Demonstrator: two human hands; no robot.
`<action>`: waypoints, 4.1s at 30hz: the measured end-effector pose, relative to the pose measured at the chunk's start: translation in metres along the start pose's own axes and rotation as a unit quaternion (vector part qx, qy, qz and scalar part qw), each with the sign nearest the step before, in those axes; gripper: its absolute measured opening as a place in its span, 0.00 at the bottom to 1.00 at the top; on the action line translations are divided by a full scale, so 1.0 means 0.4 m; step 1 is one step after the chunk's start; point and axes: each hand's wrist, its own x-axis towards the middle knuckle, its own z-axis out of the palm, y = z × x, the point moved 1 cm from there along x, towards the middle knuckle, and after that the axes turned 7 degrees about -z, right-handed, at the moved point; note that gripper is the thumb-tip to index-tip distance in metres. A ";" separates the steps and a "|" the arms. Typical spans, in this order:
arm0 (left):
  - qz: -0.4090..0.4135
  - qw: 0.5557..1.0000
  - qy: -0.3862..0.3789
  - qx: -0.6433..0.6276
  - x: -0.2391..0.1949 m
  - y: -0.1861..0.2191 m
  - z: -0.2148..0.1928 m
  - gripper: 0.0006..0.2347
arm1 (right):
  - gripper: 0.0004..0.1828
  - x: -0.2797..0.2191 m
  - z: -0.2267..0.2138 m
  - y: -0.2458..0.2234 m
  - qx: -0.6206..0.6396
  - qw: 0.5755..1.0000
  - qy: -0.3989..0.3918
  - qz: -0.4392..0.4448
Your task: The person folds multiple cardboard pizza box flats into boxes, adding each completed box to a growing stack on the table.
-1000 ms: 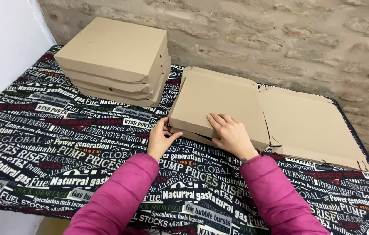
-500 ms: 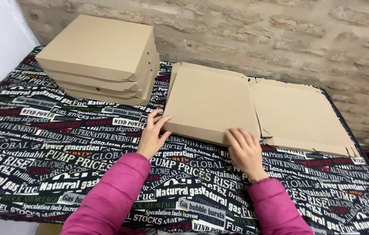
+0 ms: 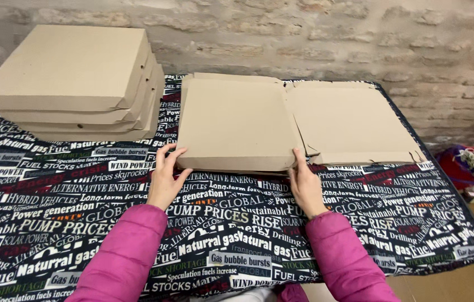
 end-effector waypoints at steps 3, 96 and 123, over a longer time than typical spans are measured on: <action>0.002 1.000 -0.004 0.008 0.001 0.002 0.002 0.24 | 0.35 -0.017 -0.015 -0.026 0.115 0.991 -0.043 0.056; -0.448 0.863 0.229 0.039 0.383 -0.208 -0.473 0.45 | 0.56 -0.007 0.041 -0.134 0.468 0.871 -0.144 0.045; -0.085 0.972 -0.070 0.207 0.086 -0.134 0.116 0.43 | 0.44 0.025 0.162 -0.146 -0.015 0.984 -0.173 -0.027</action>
